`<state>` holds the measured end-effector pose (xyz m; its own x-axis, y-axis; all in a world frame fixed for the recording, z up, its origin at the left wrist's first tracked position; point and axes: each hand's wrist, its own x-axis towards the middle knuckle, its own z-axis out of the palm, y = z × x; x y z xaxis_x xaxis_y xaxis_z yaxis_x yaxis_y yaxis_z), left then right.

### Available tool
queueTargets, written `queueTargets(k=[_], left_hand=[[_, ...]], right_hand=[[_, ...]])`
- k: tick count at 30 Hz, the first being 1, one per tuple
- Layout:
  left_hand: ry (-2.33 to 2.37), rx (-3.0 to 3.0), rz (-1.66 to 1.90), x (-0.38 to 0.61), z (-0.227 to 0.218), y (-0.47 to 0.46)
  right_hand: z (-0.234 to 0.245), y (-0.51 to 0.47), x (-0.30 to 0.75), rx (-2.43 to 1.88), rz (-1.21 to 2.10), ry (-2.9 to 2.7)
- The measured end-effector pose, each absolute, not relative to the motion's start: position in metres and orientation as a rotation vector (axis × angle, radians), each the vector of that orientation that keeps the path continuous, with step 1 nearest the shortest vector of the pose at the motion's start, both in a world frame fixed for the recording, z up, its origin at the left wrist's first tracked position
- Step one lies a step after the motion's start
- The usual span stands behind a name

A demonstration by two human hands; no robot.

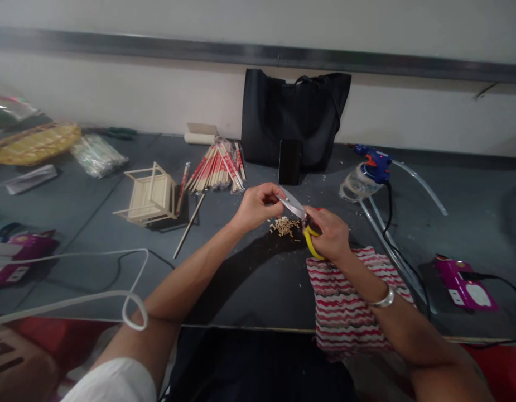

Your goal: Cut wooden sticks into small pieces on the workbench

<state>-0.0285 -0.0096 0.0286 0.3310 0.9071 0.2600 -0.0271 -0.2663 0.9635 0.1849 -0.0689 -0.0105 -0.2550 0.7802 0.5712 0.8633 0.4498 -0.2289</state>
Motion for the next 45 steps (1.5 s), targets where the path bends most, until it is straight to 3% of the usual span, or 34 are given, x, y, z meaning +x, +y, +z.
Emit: queueTargets(k=[35,45], left_hand=[[0.774,1.542,1.034,-0.028,0.028,-0.010],[0.822,1.575,0.985,-0.029,0.030,-0.008]], right_hand=[[-0.007,-0.075,0.184,-1.401,-0.381,-2.109],[-0.017,-0.070,0.185,-1.441,-0.175,-1.925]])
